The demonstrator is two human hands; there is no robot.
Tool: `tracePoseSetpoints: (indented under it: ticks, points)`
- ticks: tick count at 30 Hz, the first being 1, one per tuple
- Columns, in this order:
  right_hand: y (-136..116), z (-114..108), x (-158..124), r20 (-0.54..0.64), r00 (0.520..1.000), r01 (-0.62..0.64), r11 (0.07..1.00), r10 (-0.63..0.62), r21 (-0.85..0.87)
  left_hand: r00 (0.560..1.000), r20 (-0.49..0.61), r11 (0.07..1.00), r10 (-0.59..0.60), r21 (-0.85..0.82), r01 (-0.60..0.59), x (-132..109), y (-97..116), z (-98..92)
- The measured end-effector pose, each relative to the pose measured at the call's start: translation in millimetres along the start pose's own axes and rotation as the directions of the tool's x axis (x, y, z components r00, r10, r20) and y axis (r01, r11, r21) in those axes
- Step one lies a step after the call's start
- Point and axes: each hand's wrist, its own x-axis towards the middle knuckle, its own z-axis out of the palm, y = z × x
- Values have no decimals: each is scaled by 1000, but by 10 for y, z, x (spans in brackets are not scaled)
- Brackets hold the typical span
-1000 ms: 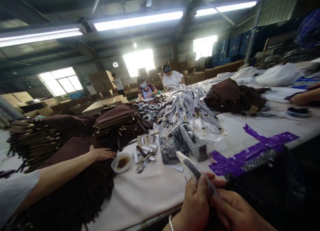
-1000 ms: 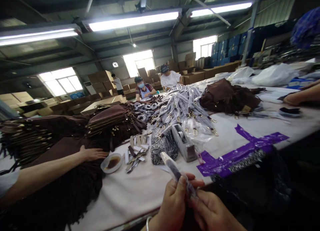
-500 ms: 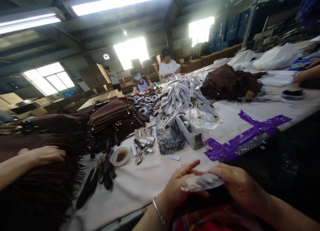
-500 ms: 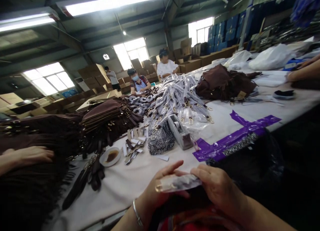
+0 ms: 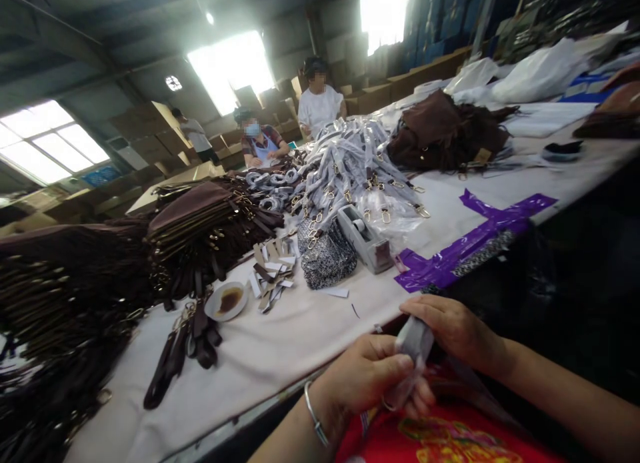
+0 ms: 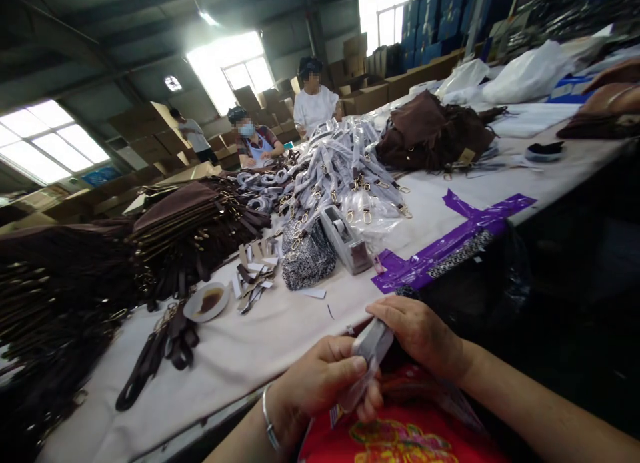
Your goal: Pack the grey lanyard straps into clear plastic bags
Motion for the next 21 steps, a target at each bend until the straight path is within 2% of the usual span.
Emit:
tracePoseSetpoints:
  ticks: [3, 6, 8, 11, 13, 16, 18, 20, 21]
  points:
    - [89, 24, -45, -9, 1000, -16, 1000, 16, -10, 998, 61, 999, -28, 25, 27, -9, -29, 4]
    - [163, 28, -75, 1, 1000, -24, 999, 24, -36, 997, 49, 997, -64, 48, 62, -23, -20, 41]
    - [194, 28, -88, 4, 999, -40, 999, 40, -34, 998, -9, 997, -63, 34, 63, -21, -1, 85]
    - [216, 25, -104, -19, 998, -55, 998, 54, -29, 984, -156, 997, -81, 5, 83, -8, 13, 149]
    - [225, 23, -120, -30, 998, -61, 998, 60, -21, 978, -189, 994, -85, 50, 96, -4, -8, 166]
    - [235, 22, -157, -16, 997, -80, 996, 80, 35, 992, -107, 986, -65, 146, 81, -11, -65, 145]
    - [224, 24, -182, -8, 995, -97, 991, 98, 88, 1000, 6, 998, -5, 69, 5, -28, -63, 129]
    - [180, 29, -196, 55, 988, -153, 974, 145, 169, 981, 59, 977, 182, -119, -175, -59, 27, 125]
    - [144, 35, -198, 86, 979, -198, 956, 183, 218, 954, 24, 935, 299, -210, -288, -81, 113, 125]
